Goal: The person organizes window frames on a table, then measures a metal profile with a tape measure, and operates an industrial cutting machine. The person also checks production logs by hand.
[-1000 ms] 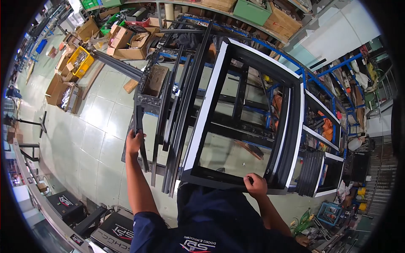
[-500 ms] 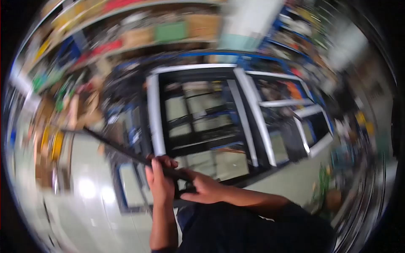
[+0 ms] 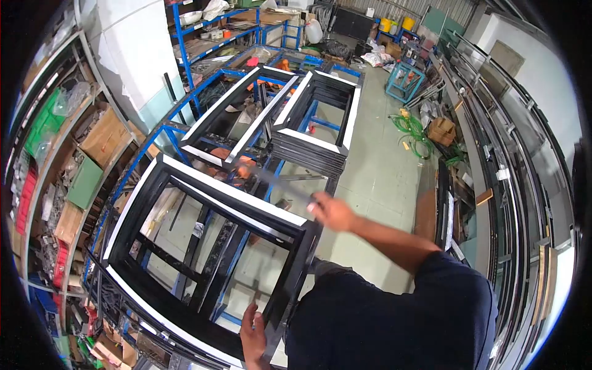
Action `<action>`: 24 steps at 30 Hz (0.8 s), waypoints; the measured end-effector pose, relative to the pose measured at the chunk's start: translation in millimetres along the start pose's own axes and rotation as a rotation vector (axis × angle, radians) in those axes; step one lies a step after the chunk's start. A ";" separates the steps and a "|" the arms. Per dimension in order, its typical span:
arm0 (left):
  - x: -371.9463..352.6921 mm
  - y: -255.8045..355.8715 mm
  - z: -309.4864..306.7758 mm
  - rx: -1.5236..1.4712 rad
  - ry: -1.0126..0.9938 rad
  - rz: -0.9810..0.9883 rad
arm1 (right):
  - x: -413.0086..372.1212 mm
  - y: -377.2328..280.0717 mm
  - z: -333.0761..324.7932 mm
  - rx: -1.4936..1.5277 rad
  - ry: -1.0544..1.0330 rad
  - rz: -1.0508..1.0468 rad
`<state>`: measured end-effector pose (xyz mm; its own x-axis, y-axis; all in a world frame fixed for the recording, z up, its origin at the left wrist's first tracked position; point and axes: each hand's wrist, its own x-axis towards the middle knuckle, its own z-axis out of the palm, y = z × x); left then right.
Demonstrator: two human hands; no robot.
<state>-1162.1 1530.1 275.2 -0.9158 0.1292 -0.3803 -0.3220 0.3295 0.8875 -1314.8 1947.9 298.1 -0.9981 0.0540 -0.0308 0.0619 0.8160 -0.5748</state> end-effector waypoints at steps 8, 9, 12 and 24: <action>50.8 42.3 61.4 0.058 0.350 -0.046 | 172.0 180.8 -107.8 -0.492 0.177 0.028; 57.2 52.7 70.7 0.095 0.377 -0.044 | 188.1 199.5 -106.0 -0.477 0.216 -0.030; 75.3 93.1 118.6 0.198 0.386 0.015 | 228.1 228.4 -112.0 -0.535 0.158 -0.141; 75.5 139.8 170.0 0.054 0.466 0.058 | 266.7 260.2 -99.2 -0.121 0.155 -0.330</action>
<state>-1235.5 1744.9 326.3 -0.9459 -0.2809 -0.1623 -0.2656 0.3835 0.8845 -1564.2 2231.8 221.5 -0.9522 -0.1445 0.2692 -0.2535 0.8656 -0.4319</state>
